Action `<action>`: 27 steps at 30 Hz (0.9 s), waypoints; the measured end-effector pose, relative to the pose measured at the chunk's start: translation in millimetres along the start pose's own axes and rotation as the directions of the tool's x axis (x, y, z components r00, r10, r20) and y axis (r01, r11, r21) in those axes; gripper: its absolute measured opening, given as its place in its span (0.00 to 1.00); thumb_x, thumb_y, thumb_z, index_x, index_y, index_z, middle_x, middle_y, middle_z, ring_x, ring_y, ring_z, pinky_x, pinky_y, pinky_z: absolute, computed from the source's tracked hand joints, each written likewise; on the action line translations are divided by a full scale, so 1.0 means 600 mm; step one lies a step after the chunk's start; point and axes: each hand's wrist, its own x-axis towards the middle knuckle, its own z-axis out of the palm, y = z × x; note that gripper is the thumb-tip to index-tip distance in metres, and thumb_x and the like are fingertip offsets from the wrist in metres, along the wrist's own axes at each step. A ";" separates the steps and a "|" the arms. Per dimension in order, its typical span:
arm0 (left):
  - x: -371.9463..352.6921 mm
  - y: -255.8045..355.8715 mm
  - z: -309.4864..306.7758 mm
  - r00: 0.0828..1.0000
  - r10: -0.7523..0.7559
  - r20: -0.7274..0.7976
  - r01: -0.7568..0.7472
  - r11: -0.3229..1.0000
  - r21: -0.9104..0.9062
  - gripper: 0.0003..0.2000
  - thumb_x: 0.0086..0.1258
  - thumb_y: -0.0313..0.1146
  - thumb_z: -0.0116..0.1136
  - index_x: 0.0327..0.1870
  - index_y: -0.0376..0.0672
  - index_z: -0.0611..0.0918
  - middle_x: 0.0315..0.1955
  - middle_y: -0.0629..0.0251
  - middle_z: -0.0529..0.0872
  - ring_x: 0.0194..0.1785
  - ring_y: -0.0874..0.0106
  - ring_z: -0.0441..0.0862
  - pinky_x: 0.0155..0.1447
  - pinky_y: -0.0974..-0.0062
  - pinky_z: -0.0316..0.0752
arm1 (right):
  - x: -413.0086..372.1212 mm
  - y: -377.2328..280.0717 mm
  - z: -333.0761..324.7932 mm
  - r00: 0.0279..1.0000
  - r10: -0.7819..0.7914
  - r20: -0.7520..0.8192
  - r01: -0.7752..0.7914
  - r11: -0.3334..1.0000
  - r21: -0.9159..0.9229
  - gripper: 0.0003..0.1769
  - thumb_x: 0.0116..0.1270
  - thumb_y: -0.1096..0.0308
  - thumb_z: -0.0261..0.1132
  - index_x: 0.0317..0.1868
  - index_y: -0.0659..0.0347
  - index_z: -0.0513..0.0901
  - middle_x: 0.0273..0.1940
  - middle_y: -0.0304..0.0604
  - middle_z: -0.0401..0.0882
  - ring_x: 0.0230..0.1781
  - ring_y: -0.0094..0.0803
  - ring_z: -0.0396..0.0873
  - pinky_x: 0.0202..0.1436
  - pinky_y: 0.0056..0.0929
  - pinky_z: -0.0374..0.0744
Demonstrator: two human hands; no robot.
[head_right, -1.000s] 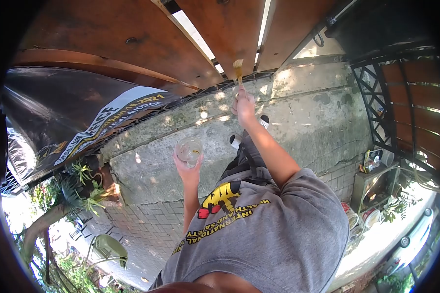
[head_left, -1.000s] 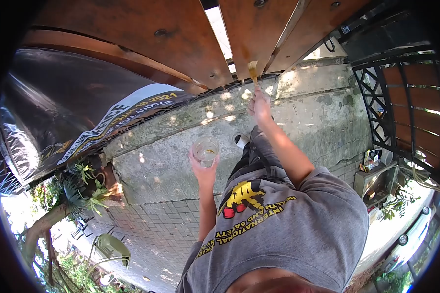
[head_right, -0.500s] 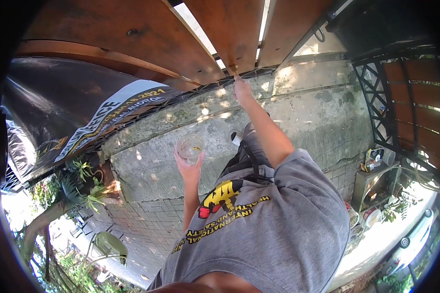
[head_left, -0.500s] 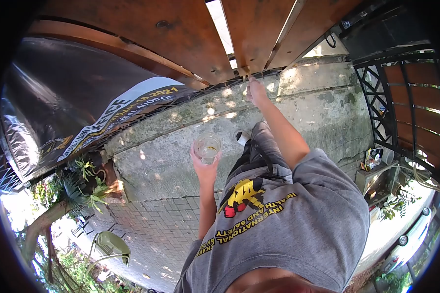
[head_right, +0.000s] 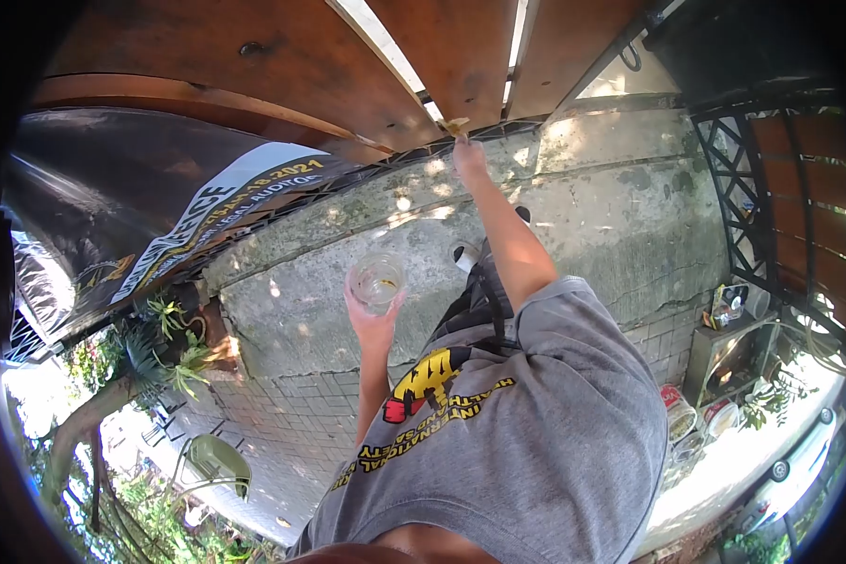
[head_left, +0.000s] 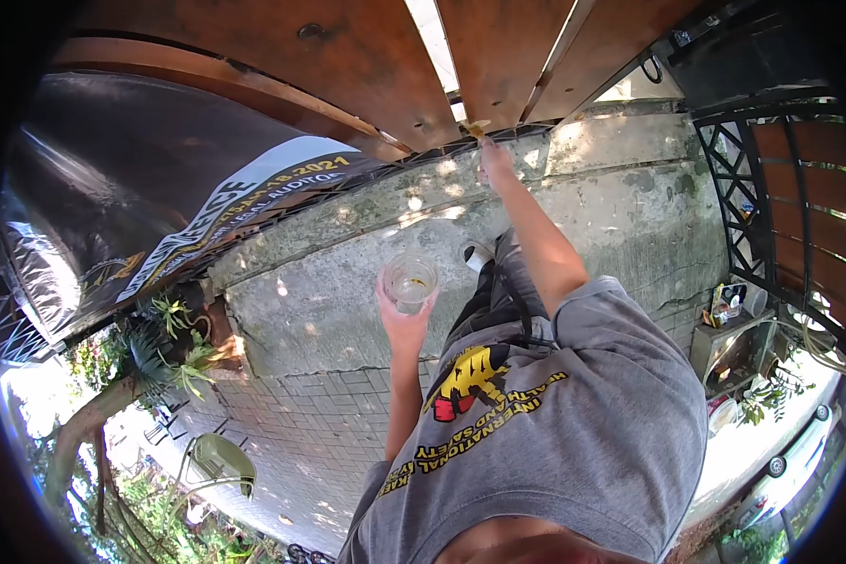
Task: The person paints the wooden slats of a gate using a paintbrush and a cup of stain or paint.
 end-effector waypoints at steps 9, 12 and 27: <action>-0.018 -0.014 -0.026 0.999 0.004 -0.040 -0.003 1.000 0.013 0.50 0.54 0.32 0.83 0.77 0.35 0.63 0.67 0.50 0.75 0.70 0.58 0.76 0.73 0.60 0.72 | 0.050 0.005 -0.055 0.994 0.098 -0.051 -0.084 0.970 0.229 0.20 0.81 0.53 0.56 0.29 0.54 0.69 0.18 0.33 0.59 0.14 0.26 0.59 0.16 0.30 0.56; -0.012 -0.015 -0.023 0.997 0.044 -0.070 -0.046 0.999 -0.028 0.49 0.54 0.32 0.83 0.77 0.35 0.64 0.68 0.49 0.75 0.70 0.59 0.76 0.73 0.60 0.72 | -0.047 -0.025 -0.092 0.987 -0.155 0.049 0.145 0.976 0.165 0.26 0.81 0.49 0.57 0.24 0.51 0.68 0.17 0.31 0.59 0.13 0.25 0.60 0.15 0.30 0.57; 0.082 0.045 0.014 0.970 0.236 -0.059 -0.243 0.930 -0.277 0.48 0.55 0.31 0.82 0.77 0.37 0.64 0.66 0.51 0.78 0.69 0.60 0.77 0.73 0.62 0.72 | -0.411 -0.280 -0.256 0.350 -0.832 0.430 0.875 0.126 -0.468 0.20 0.76 0.56 0.66 0.45 0.69 0.89 0.23 0.57 0.77 0.20 0.38 0.76 0.29 0.37 0.74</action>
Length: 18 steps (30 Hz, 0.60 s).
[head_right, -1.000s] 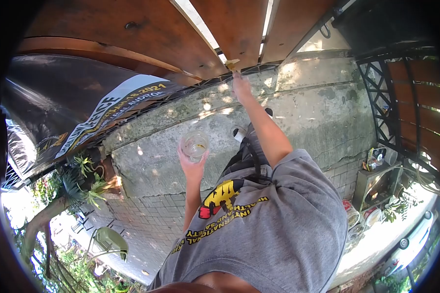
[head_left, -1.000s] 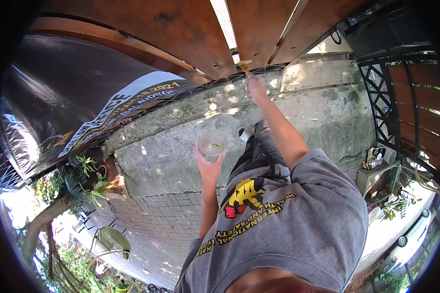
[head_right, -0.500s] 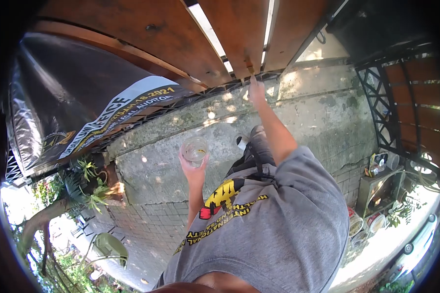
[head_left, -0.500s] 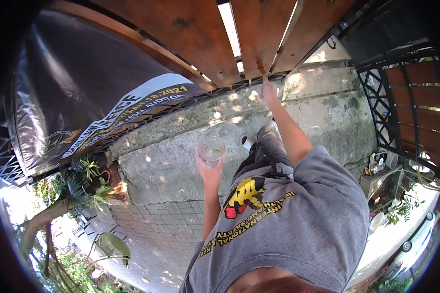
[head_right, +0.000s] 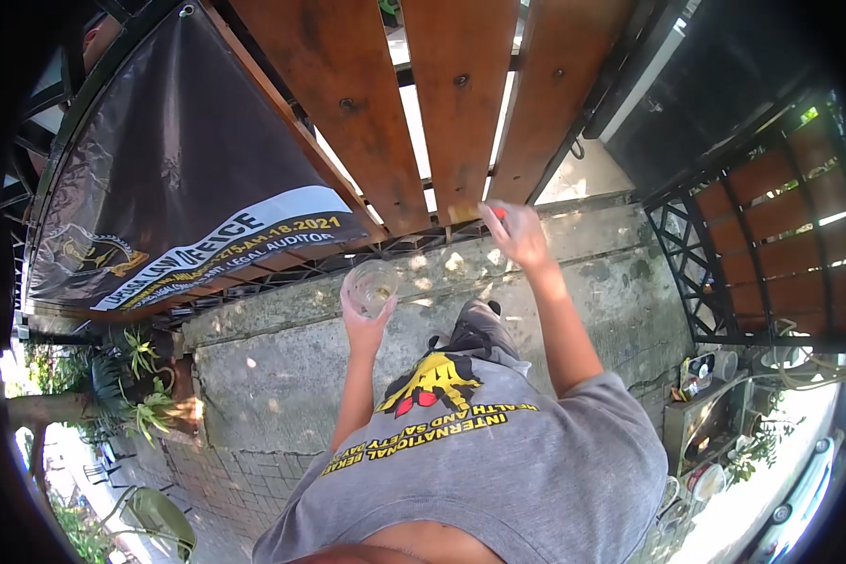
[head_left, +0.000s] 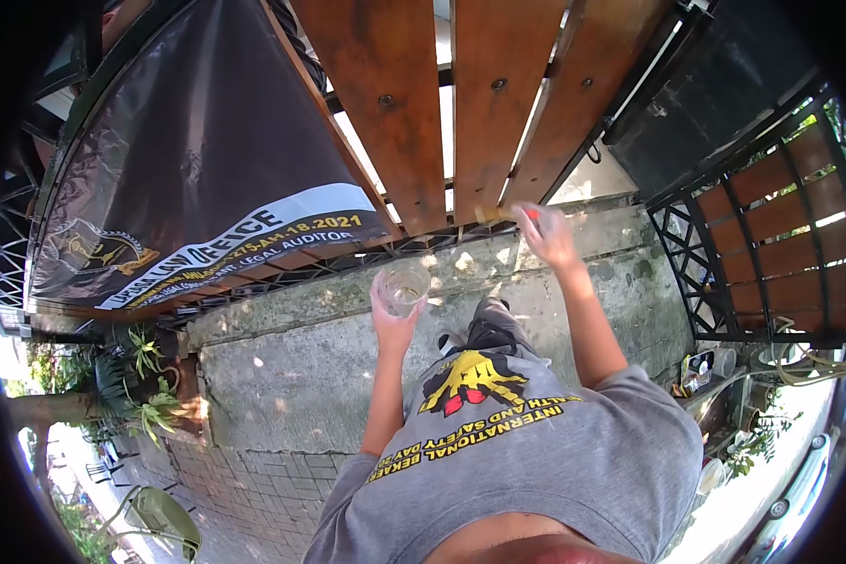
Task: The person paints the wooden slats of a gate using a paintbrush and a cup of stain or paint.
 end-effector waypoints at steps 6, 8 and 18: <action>0.015 0.038 0.008 0.999 0.045 0.012 -0.045 0.999 -0.007 0.48 0.55 0.31 0.82 0.77 0.38 0.64 0.68 0.52 0.77 0.70 0.60 0.78 0.72 0.62 0.74 | 0.142 -0.141 -0.072 0.989 -0.116 -0.090 0.147 0.815 0.560 0.19 0.80 0.63 0.64 0.58 0.71 0.85 0.34 0.44 0.89 0.26 0.24 0.83 0.29 0.22 0.79; 0.016 0.052 0.006 0.999 0.036 0.016 -0.036 0.999 0.012 0.48 0.55 0.30 0.82 0.78 0.38 0.64 0.68 0.52 0.77 0.70 0.60 0.78 0.72 0.62 0.74 | 0.176 -0.208 -0.099 0.942 -0.206 -0.265 0.332 0.685 0.649 0.16 0.80 0.67 0.64 0.59 0.71 0.84 0.37 0.44 0.89 0.29 0.23 0.84 0.31 0.20 0.81; 0.022 0.032 -0.006 0.994 0.111 -0.010 -0.111 0.994 0.002 0.48 0.55 0.27 0.82 0.78 0.39 0.64 0.68 0.52 0.76 0.70 0.61 0.77 0.71 0.61 0.75 | 0.296 -0.368 -0.121 0.152 -0.825 -0.545 0.803 0.425 -0.419 0.09 0.61 0.77 0.78 0.42 0.64 0.90 0.27 0.40 0.85 0.22 0.29 0.83 0.28 0.23 0.81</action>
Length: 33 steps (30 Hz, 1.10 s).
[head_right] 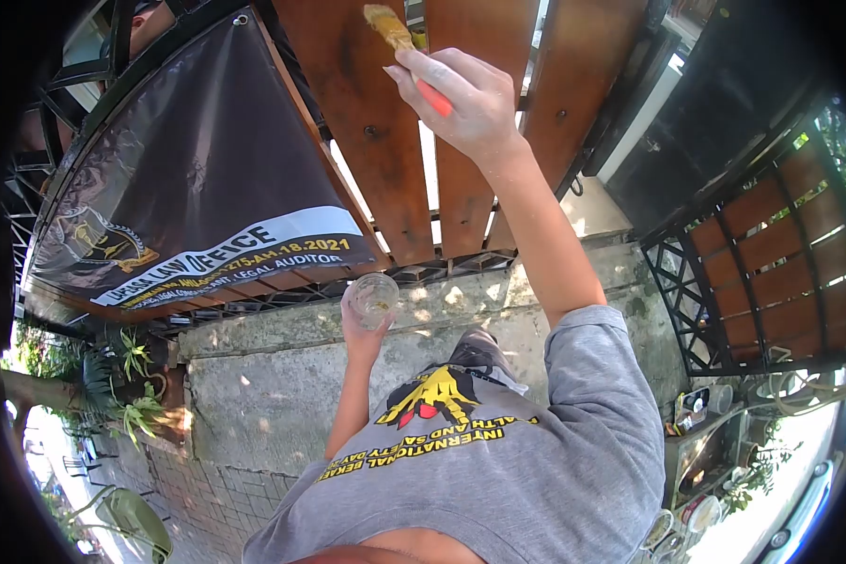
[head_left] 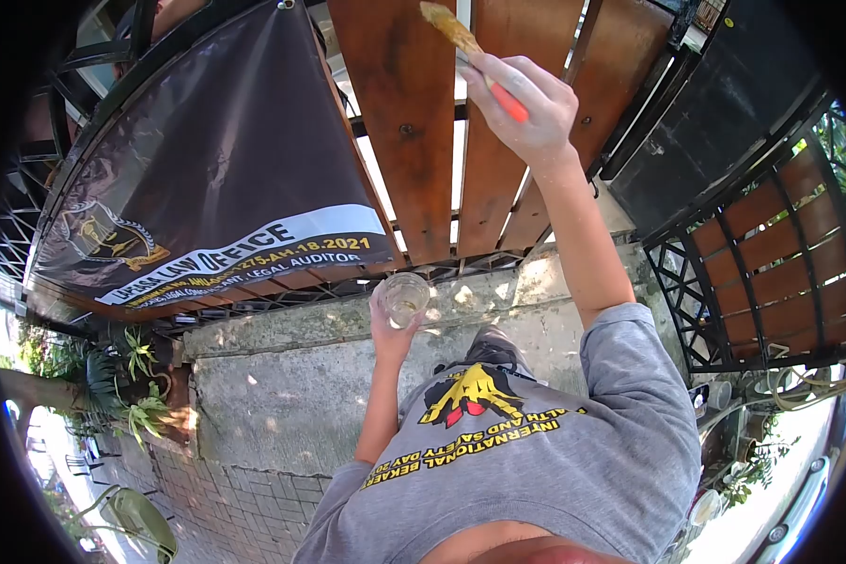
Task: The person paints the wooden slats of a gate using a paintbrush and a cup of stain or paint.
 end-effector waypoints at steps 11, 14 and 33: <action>0.032 -0.023 -0.023 0.995 -0.092 -0.040 0.090 0.995 -0.050 0.47 0.55 0.26 0.80 0.78 0.40 0.64 0.68 0.53 0.77 0.71 0.60 0.76 0.74 0.60 0.70 | -0.089 0.004 0.042 0.901 0.282 0.330 -0.322 0.944 0.071 0.16 0.70 0.75 0.72 0.24 0.61 0.76 0.17 0.43 0.70 0.14 0.38 0.72 0.20 0.31 0.71; 0.044 -0.016 -0.022 0.998 -0.047 -0.052 0.046 0.999 -0.022 0.45 0.56 0.25 0.81 0.75 0.36 0.64 0.66 0.53 0.78 0.69 0.62 0.78 0.73 0.64 0.73 | -0.122 -0.020 0.046 0.814 0.294 0.502 -0.358 0.933 0.032 0.16 0.70 0.67 0.71 0.27 0.57 0.75 0.16 0.49 0.74 0.17 0.49 0.78 0.21 0.42 0.75; 0.061 -0.011 -0.015 1.000 0.002 -0.027 -0.003 1.000 -0.015 0.47 0.56 0.27 0.81 0.77 0.39 0.65 0.67 0.53 0.78 0.69 0.62 0.79 0.69 0.62 0.76 | -0.074 0.013 0.028 0.968 0.045 0.247 -0.074 0.991 0.112 0.16 0.65 0.78 0.74 0.24 0.61 0.75 0.17 0.41 0.67 0.14 0.36 0.71 0.18 0.34 0.69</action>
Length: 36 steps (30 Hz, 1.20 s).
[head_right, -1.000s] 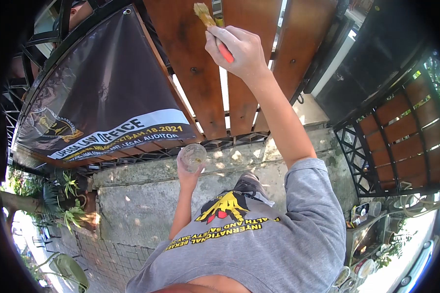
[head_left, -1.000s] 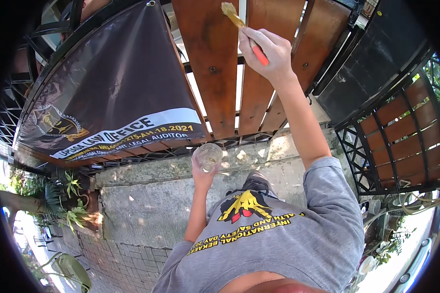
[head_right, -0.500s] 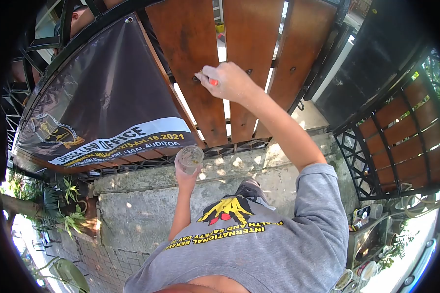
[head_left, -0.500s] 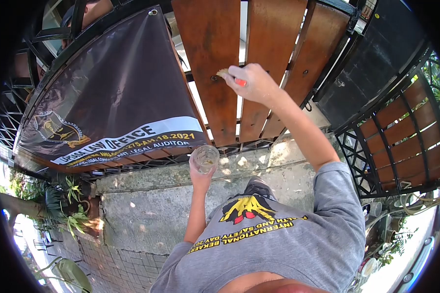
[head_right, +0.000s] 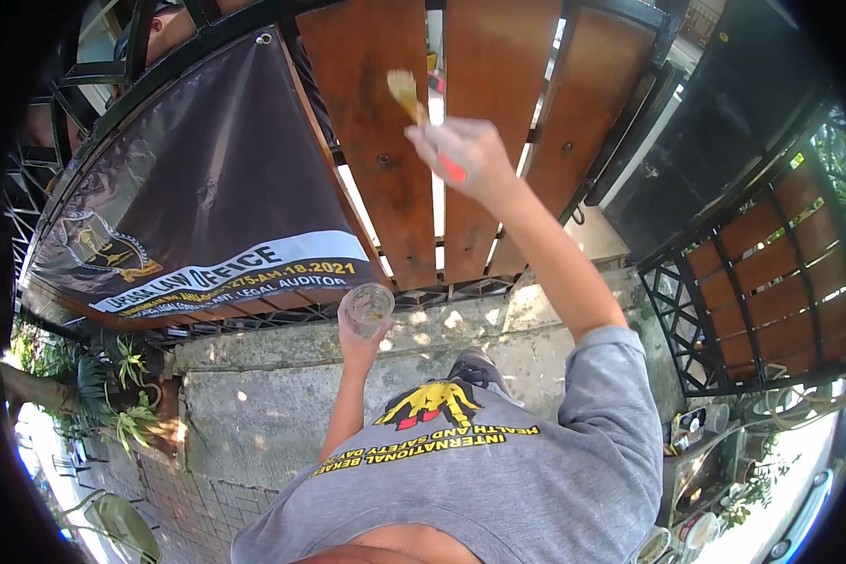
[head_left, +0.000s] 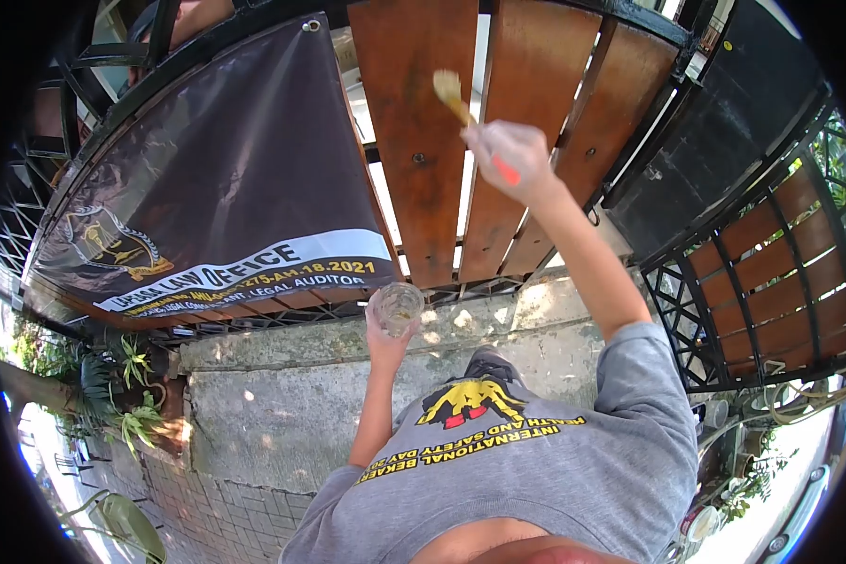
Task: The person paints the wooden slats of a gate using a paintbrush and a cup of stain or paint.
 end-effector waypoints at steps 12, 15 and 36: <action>0.059 0.045 0.056 0.988 0.133 0.073 -0.141 0.985 0.102 0.47 0.56 0.28 0.82 0.76 0.35 0.65 0.66 0.51 0.78 0.68 0.61 0.79 0.71 0.65 0.76 | 0.060 0.004 0.054 0.851 0.297 -0.433 -0.258 0.955 0.148 0.12 0.79 0.73 0.61 0.33 0.67 0.78 0.21 0.41 0.80 0.15 0.24 0.75 0.21 0.23 0.74; 0.072 0.053 0.078 0.984 0.094 0.149 -0.119 0.979 0.166 0.48 0.56 0.28 0.82 0.77 0.36 0.64 0.66 0.50 0.79 0.68 0.61 0.80 0.69 0.65 0.77 | 0.039 -0.026 0.088 0.946 0.155 -0.284 -0.138 0.987 0.080 0.11 0.67 0.81 0.68 0.28 0.63 0.76 0.19 0.45 0.74 0.14 0.34 0.74 0.21 0.27 0.73; 0.247 0.009 -0.001 0.793 0.007 0.610 -0.023 1.000 0.019 0.51 0.54 0.36 0.84 0.78 0.39 0.63 0.70 0.50 0.76 0.74 0.58 0.75 0.73 0.60 0.71 | 0.110 -0.071 0.167 0.186 0.720 -0.668 -0.395 0.677 0.621 0.15 0.84 0.64 0.58 0.38 0.64 0.80 0.18 0.37 0.80 0.16 0.18 0.77 0.20 0.21 0.72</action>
